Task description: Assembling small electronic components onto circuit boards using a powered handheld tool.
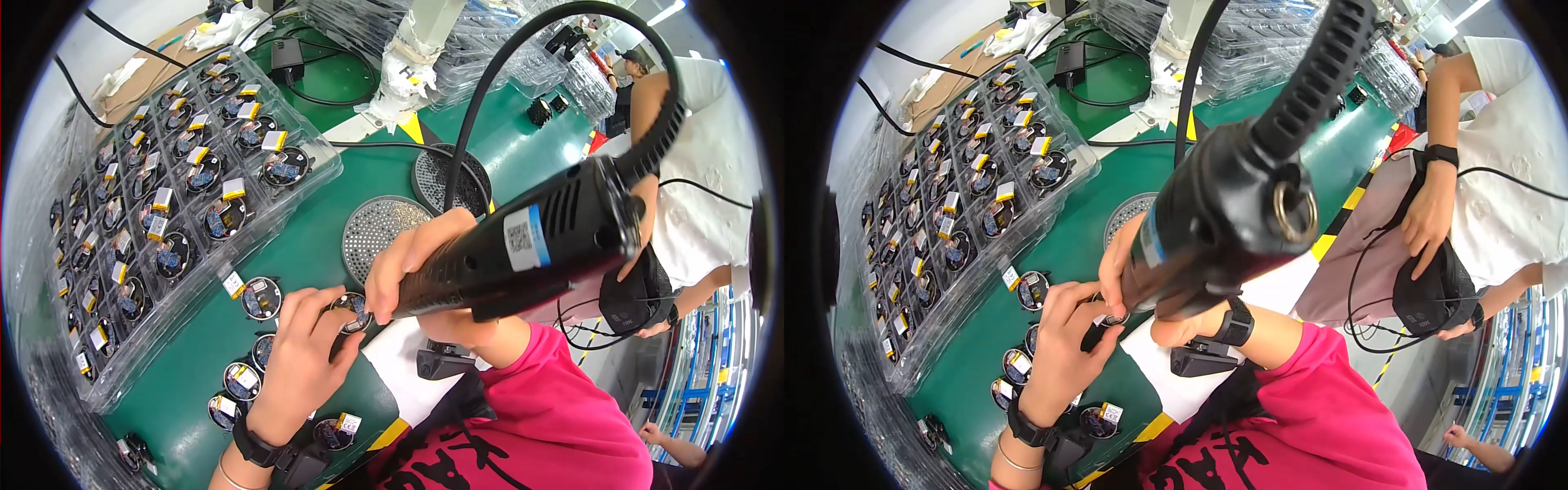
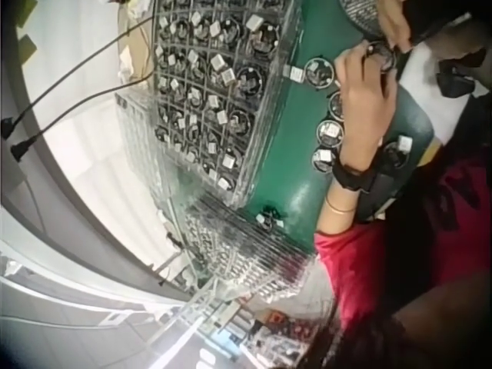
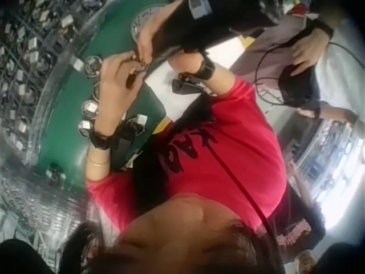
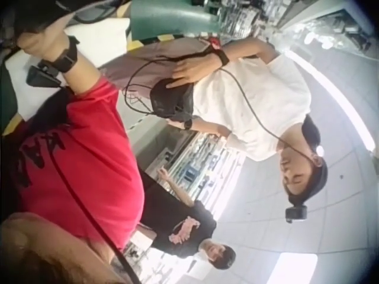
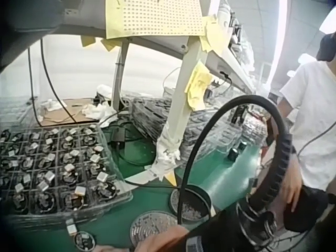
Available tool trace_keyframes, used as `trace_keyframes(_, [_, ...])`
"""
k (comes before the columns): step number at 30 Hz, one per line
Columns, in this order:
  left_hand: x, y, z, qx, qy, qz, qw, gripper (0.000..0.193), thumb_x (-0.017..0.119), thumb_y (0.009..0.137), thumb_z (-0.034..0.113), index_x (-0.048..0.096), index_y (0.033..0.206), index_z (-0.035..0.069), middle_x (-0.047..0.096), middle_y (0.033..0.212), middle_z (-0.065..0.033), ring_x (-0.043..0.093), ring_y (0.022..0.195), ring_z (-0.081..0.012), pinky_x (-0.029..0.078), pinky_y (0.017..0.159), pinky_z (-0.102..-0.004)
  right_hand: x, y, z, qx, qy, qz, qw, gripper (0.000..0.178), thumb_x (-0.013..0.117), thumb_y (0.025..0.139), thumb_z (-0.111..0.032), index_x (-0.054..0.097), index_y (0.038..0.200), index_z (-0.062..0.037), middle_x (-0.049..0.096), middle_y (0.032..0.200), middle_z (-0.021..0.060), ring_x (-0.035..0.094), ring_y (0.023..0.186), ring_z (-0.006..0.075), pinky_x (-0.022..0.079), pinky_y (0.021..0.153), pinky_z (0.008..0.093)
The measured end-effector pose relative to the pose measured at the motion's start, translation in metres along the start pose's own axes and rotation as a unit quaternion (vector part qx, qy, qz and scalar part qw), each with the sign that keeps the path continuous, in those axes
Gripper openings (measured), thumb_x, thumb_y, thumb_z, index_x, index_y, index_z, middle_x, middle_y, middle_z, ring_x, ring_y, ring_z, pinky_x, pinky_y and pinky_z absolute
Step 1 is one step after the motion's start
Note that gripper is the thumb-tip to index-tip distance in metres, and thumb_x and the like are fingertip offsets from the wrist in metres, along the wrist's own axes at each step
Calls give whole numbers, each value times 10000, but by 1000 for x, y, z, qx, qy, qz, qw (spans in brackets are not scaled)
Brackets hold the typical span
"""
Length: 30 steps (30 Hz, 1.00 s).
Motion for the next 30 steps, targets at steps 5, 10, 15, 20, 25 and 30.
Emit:
trace_keyframes(5, [-2, 2, 3, -7, 2, -2, 1000, 282, 771, 681, 3, 637, 928, 20, 588, 1119, -118, 548, 1009, -326, 470, 858, -408, -4, 0, 1, -60, 18, 92, 994, 751, 652, 767, -677, 393, 1061, -37, 568, 729, 148, 613, 568, 258, 547, 546, 368])
trace_keyframes(10, [-1, 7, 5, -29, -31, -8, 999, 286, 767, 681, 4, 623, 928, 24, 581, 1133, -133, 549, 1015, -327, 461, 869, -408, -6, -3, 0, -46, 53, 204, 976, 746, 557, 807, -723, 385, 1072, -47, 546, 691, 130, 590, 516, 245, 540, 515, 364])
trace_keyframes(15, [-1, 8, 4, 35, 27, 1, 999, 308, 776, 670, 40, 628, 940, 44, 583, 1135, -143, 542, 1033, -367, 445, 878, -445, -8, -2, 11, -17, 83, 189, 978, 772, 617, 769, -718, 419, 1041, -22, 548, 643, 116, 584, 483, 231, 515, 470, 330])
trace_keyframes(20, [0, 7, 10, 6, 35, -12, 999, 248, 712, 676, -16, 555, 865, 19, 545, 1152, -177, 505, 1074, -397, 397, 921, -463, -4, -1, 22, 13, 168, 267, 949, 689, 654, 797, -657, 421, 992, -38, 564, 678, 82, 556, 468, 145, 446, 423, 243])
trace_keyframes(25, [4, 14, 15, 57, 98, -21, 993, 176, 735, 768, 78, 632, 905, 41, 596, 1132, -174, 556, 1030, -381, 435, 868, -463, -15, -2, 20, 2, 183, 276, 944, 616, 612, 854, -616, 402, 1023, -61, 552, 679, 83, 541, 452, 141, 448, 413, 245])
trace_keyframes(30, [6, 10, 12, 51, 89, -33, 994, 262, 754, 736, 41, 618, 960, 45, 586, 1179, -174, 537, 1069, -393, 408, 919, -469, -13, -7, 16, 24, 168, 291, 942, 693, 625, 806, -674, 410, 1014, -48, 560, 676, 98, 538, 450, 144, 450, 430, 244])
Point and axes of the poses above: each hand's wrist, its own y-axis towards the middle knuckle, its own x-axis out of the palm, z = x × y, the point moved 4 cm from there along y, towards the middle knuckle
